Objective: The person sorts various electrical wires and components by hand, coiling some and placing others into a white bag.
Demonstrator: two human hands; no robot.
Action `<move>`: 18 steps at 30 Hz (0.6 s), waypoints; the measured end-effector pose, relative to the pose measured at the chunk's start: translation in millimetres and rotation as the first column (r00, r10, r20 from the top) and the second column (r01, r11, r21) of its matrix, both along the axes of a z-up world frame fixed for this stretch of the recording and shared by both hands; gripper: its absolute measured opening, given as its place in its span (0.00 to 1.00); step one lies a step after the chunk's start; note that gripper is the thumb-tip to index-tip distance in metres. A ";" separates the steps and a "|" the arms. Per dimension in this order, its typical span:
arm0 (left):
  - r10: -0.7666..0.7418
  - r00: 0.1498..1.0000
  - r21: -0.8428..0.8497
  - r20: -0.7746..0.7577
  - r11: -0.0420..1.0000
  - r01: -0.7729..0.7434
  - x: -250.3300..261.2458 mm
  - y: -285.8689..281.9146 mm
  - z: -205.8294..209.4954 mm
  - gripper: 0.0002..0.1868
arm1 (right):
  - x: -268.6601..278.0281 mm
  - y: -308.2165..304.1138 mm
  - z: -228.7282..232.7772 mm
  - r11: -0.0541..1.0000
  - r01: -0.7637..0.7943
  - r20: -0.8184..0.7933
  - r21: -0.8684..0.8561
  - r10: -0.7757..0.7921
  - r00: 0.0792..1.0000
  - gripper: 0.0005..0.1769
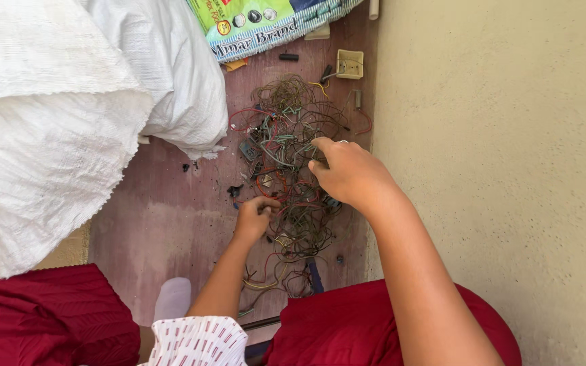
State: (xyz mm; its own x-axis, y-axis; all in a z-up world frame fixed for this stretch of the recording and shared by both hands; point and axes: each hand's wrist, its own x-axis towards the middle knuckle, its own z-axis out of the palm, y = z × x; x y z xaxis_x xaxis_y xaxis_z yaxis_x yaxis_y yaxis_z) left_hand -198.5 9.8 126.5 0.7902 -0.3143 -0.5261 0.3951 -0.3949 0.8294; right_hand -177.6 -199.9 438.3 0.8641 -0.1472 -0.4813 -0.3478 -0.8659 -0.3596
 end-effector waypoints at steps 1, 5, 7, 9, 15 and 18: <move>0.036 0.999 -0.061 0.022 0.998 -0.034 2.9 6.1 11.7 0.13 | -2.0 0.2 -1.4 1.000 -0.010 0.017 -0.011 0.010 1.000 0.28; 0.137 0.991 -0.244 0.007 0.961 -0.131 23.0 29.1 81.5 0.12 | -10.9 1.4 -18.1 0.998 -0.052 0.093 0.035 0.049 0.994 0.28; 0.170 0.985 -0.325 -0.012 0.931 -0.165 26.1 39.8 126.6 0.11 | -12.7 3.1 -30.0 0.995 -0.079 0.059 0.060 0.076 0.995 0.29; 0.213 0.977 -0.431 0.001 0.882 -0.192 26.7 46.5 173.1 0.11 | -20.1 4.0 -40.2 0.990 -0.139 0.049 0.010 0.138 0.989 0.29; 0.430 0.876 -0.629 -0.217 0.625 -0.463 4.5 45.3 292.7 0.11 | -55.0 40.0 -44.4 0.999 0.025 0.095 -0.036 -0.021 0.995 0.28; 0.451 0.873 -0.715 -0.189 0.546 -0.436 -6.8 42.1 334.0 0.12 | -88.9 87.6 -58.4 0.912 0.208 0.401 0.355 -0.349 0.847 0.30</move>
